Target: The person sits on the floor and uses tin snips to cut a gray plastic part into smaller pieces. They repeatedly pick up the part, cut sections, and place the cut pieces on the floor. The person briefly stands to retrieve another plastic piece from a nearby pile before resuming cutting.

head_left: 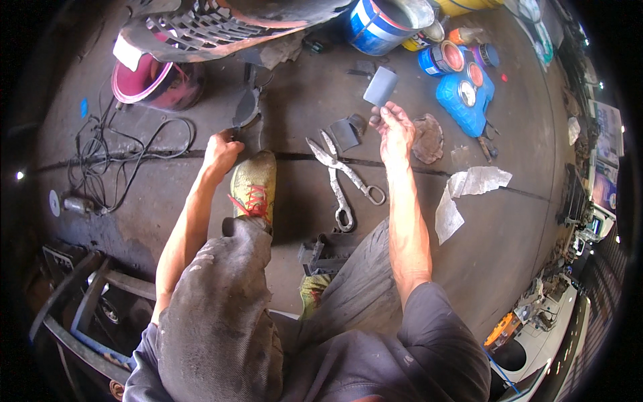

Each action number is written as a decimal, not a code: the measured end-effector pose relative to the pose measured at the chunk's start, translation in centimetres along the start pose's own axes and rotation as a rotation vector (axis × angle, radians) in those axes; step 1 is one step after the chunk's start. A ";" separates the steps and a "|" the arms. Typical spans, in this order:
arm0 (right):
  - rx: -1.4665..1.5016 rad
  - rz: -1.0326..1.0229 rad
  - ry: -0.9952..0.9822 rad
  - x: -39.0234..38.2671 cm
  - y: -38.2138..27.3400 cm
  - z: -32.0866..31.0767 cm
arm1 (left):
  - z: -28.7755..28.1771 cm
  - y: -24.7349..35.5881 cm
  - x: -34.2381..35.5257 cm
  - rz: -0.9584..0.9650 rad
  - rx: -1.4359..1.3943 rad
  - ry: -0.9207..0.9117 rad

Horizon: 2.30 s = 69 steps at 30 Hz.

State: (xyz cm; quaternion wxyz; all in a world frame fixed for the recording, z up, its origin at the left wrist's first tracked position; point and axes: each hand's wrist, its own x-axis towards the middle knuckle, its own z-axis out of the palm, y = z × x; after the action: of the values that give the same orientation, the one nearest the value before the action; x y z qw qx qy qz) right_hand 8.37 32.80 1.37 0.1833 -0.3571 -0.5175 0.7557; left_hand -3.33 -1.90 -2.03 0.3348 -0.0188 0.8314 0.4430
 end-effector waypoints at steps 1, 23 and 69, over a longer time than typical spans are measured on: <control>-0.010 0.014 0.005 -0.1 0.0 0.2 | -0.1 0.2 -0.1 -0.015 -0.016 -0.027; -1.914 0.536 -0.556 -9.2 4.9 -5.3 | -0.3 2.4 -1.6 -0.223 -0.604 -0.212; -0.116 0.849 -0.343 -17.4 6.8 -3.6 | 4.6 -0.1 3.2 -0.077 -1.271 0.095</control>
State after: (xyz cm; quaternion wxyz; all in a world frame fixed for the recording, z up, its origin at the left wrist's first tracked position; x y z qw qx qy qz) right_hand 23.43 21.25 0.52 -0.2509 -0.4168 -0.3898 0.7819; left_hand -3.29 2.26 -5.70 0.2366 -0.2632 0.4189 0.8362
